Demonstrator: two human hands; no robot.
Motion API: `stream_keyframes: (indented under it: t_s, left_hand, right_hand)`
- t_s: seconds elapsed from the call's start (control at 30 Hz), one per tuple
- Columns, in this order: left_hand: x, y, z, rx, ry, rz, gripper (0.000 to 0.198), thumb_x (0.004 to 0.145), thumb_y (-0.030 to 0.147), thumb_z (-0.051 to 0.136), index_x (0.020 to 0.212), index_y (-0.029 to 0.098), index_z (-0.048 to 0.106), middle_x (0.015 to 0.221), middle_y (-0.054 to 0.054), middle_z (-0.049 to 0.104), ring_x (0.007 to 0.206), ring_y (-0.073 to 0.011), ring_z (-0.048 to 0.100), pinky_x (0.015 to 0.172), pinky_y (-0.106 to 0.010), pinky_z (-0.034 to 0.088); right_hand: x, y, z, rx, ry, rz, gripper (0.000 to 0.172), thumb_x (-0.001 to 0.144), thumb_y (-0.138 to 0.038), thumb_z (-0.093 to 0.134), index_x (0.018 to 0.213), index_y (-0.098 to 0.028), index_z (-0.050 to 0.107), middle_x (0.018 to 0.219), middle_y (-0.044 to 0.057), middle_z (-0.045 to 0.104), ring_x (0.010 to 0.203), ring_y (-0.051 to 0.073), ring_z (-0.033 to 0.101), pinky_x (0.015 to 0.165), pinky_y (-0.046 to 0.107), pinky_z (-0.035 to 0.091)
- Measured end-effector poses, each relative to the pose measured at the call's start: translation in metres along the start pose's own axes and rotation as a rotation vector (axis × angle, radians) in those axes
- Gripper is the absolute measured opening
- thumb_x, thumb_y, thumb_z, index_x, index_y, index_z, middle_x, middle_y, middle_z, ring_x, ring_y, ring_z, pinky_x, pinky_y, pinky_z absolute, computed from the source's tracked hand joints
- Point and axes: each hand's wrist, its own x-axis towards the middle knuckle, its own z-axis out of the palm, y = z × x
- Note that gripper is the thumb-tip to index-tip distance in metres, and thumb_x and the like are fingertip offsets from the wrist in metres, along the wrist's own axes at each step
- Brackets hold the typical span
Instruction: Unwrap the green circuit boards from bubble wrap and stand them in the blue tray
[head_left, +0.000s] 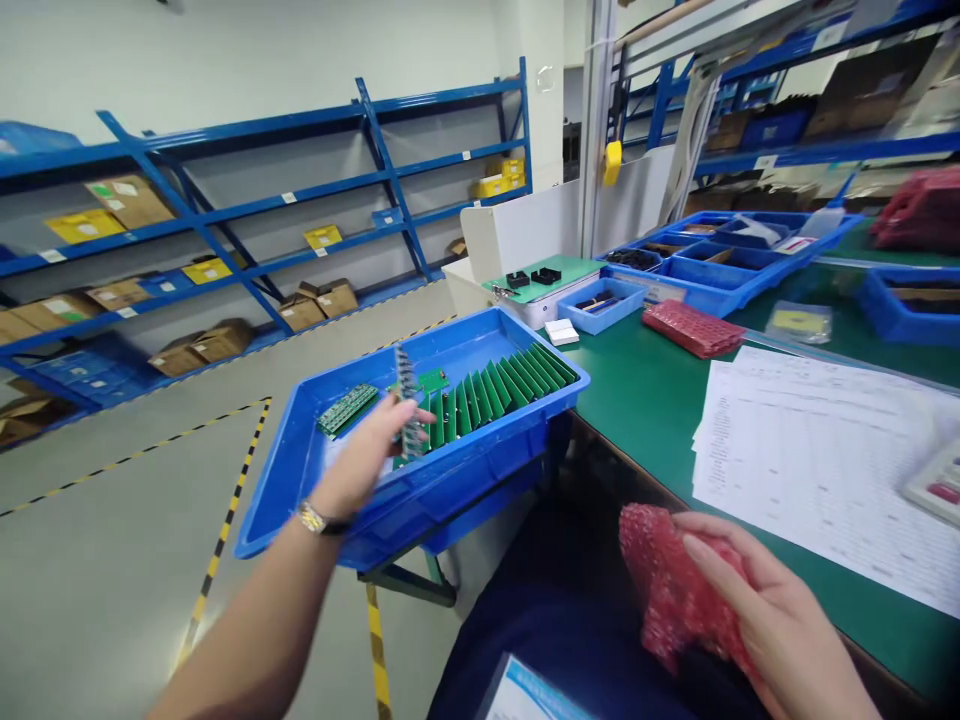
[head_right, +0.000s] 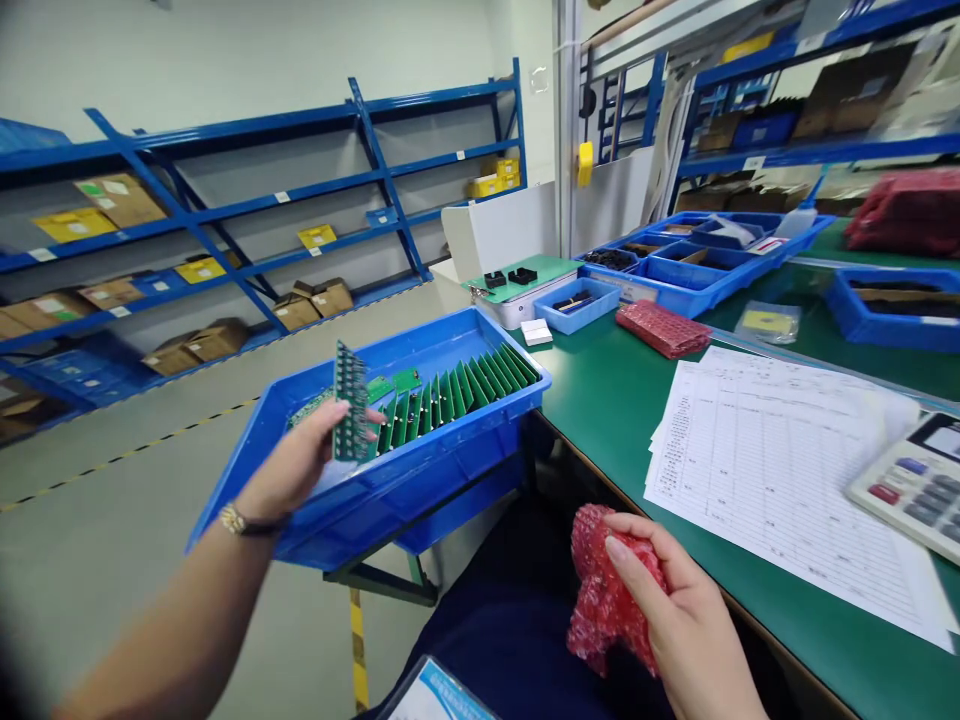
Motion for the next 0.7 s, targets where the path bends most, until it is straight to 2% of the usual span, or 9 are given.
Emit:
stream_keyframes:
  t_s: [0.1,0.17,0.23,0.33,0.47,0.53,0.6,0.67,0.7]
  left_hand:
    - [0.031,-0.023,-0.060,0.388,0.130,-0.228,0.051,0.074,0.060,0.044,0.100,0.017,0.051,0.087,-0.003,0.058,0.063,-0.0125,0.053,0.057,-0.025,0.047]
    - [0.044,-0.043,-0.074,0.501,0.121,-0.341,0.056,0.070,0.062,0.046,0.097,0.014,0.054,0.075,-0.003,0.057,0.051,-0.0122,0.049,0.050,-0.026,0.045]
    - [0.050,-0.061,-0.073,0.574,0.076,-0.414,0.060,0.068,0.063,0.047,0.098,0.011,0.056,0.070,-0.003,0.057,0.046,-0.0129,0.048,0.048,-0.028,0.044]
    - [0.056,-0.075,-0.061,0.686,0.012,-0.478,0.077,0.066,0.066,0.047,0.118,0.009,0.050,0.065,-0.005,0.060,0.046,-0.0177,0.053,0.048,-0.029,0.044]
    - [0.060,-0.069,-0.059,0.823,-0.040,-0.497,0.092,0.064,0.073,0.044,0.128,0.007,0.043,0.074,-0.015,0.066,0.060,-0.0289,0.062,0.054,-0.036,0.047]
    - [0.056,-0.055,-0.056,0.893,-0.007,-0.444,0.094,0.065,0.074,0.041,0.130,0.006,0.041,0.107,-0.025,0.060,0.090,-0.0384,0.060,0.072,-0.045,0.047]
    - [0.045,-0.037,-0.040,0.953,0.063,-0.287,0.095,0.068,0.071,0.041,0.136,0.005,0.030,0.135,-0.026,0.037,0.120,-0.0429,0.038,0.094,-0.052,0.033]
    - [0.027,-0.019,-0.008,0.907,0.041,0.021,0.092,0.070,0.065,0.048,0.140,0.011,0.023,0.143,-0.019,0.027,0.130,-0.0380,0.025,0.103,-0.051,0.021]
    - [0.017,-0.011,0.014,0.782,-0.109,0.218,0.090,0.068,0.060,0.056,0.140,0.017,0.024,0.144,-0.014,0.028,0.130,-0.0339,0.027,0.105,-0.046,0.021]
  right_hand:
    - [-0.001,0.007,0.002,0.016,-0.058,0.063,0.044,0.072,-0.050,0.062,0.107,-0.025,0.054,0.109,0.004,0.060,0.089,0.019,0.059,0.070,0.022,0.049]
    - [-0.001,0.012,0.005,0.012,-0.101,0.084,0.041,0.074,-0.050,0.060,0.106,-0.025,0.054,0.106,0.003,0.061,0.089,0.018,0.058,0.072,0.020,0.047]
    - [-0.002,0.015,0.007,0.008,-0.138,0.104,0.040,0.075,-0.051,0.059,0.105,-0.025,0.054,0.105,0.003,0.062,0.091,0.017,0.058,0.073,0.020,0.047]
    - [-0.004,0.017,0.005,0.009,-0.141,0.111,0.040,0.075,-0.051,0.059,0.106,-0.026,0.053,0.112,0.003,0.059,0.096,0.018,0.056,0.075,0.019,0.047]
    - [-0.008,0.007,0.000,0.100,-0.135,0.177,0.046,0.074,-0.048,0.062,0.112,-0.025,0.050,0.110,0.006,0.060,0.088,0.020,0.060,0.072,0.026,0.050]
    - [-0.008,-0.002,-0.002,0.202,-0.147,0.204,0.050,0.074,-0.042,0.064,0.117,-0.024,0.047,0.110,0.009,0.060,0.086,0.022,0.061,0.072,0.031,0.051]
    - [-0.007,-0.012,-0.001,0.318,-0.183,0.164,0.050,0.073,-0.034,0.066,0.118,-0.024,0.046,0.114,0.010,0.058,0.091,0.024,0.061,0.077,0.035,0.050]
    - [-0.004,-0.020,0.002,0.416,-0.243,0.094,0.046,0.074,-0.026,0.065,0.117,-0.023,0.048,0.120,0.010,0.055,0.100,0.023,0.058,0.084,0.035,0.048]
    - [-0.004,-0.023,0.004,0.451,-0.274,0.073,0.044,0.074,-0.024,0.063,0.116,-0.023,0.049,0.121,0.009,0.055,0.101,0.023,0.058,0.086,0.035,0.047]
